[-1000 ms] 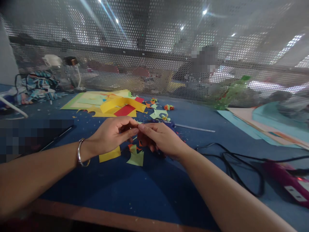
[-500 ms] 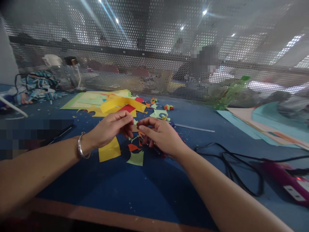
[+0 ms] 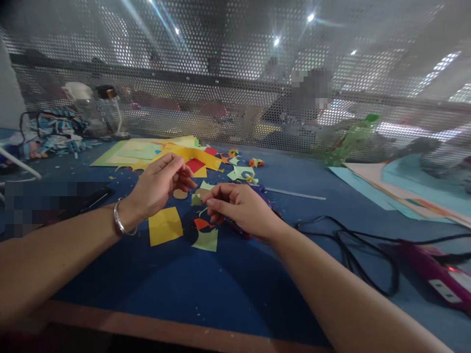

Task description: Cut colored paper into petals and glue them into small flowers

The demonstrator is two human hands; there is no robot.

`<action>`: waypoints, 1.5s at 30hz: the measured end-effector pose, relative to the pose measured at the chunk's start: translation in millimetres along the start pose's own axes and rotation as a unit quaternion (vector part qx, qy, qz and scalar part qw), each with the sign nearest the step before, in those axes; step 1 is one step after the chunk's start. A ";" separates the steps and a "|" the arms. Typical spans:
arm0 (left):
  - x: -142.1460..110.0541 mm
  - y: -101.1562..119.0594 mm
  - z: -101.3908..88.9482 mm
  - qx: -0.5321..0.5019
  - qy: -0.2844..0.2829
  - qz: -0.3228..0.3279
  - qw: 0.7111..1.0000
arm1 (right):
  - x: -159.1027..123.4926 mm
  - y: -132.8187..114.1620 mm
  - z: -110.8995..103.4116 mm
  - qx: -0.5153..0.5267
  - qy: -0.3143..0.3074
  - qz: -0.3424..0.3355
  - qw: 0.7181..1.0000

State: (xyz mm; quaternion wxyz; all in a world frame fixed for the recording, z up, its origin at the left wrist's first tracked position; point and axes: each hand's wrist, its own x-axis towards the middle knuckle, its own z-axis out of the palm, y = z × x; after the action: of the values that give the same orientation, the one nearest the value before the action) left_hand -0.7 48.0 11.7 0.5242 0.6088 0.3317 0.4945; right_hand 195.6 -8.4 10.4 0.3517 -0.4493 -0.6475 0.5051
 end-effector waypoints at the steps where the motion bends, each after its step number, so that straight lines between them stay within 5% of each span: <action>1: 1.7 -1.4 -1.3 -0.002 0.004 -0.005 1.000 | 0.1 -0.2 -0.3 -0.007 0.003 0.001 1.000; 8: -4.7 1.3 4.2 -0.040 -0.095 -0.044 0.994 | 3.1 -0.5 2.0 -0.061 0.072 -0.035 0.995; 14: -12.6 7.6 9.5 -0.044 -0.182 -0.028 0.982 | 2.8 1.4 7.0 0.027 -0.017 -0.083 0.996; 18: -15.7 10.2 9.8 -0.030 -0.191 -0.011 0.981 | 2.1 2.6 7.9 0.071 -0.040 -0.069 0.994; 21: -15.4 10.8 10.8 -0.029 -0.167 0.005 0.986 | 2.1 2.2 7.3 0.074 -0.026 -0.046 0.996; 25: -8.2 7.7 5.8 0.034 -0.019 0.066 0.997 | 2.2 1.7 5.2 0.056 -0.015 0.005 0.998; 27: -3.7 5.1 -0.9 0.130 0.011 0.074 0.989 | 2.2 1.7 3.4 0.045 -0.018 0.013 0.999; 31: -1.1 0.8 -14.1 0.420 -0.132 0.078 0.895 | 2.3 2.2 -0.2 0.015 -0.024 0.011 1.000; 34: -4.9 2.6 -17.4 0.511 -0.208 0.083 0.830 | 2.7 3.1 -1.5 0.015 -0.035 0.012 0.999; 41: -12.0 13.3 -13.0 0.419 -0.331 0.064 0.843 | 3.3 5.0 -3.1 0.021 -0.030 -0.010 0.999; 45: -10.9 9.0 -10.4 0.404 -0.352 0.072 0.841 | 4.4 7.1 -4.1 0.021 -0.035 -0.012 0.999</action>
State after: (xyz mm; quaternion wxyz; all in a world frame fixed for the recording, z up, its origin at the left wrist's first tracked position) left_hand -14.8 39.1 17.2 0.2760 0.9218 0.2511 0.1052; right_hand 199.4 -2.3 4.5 0.3444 -0.4160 -0.6538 0.5299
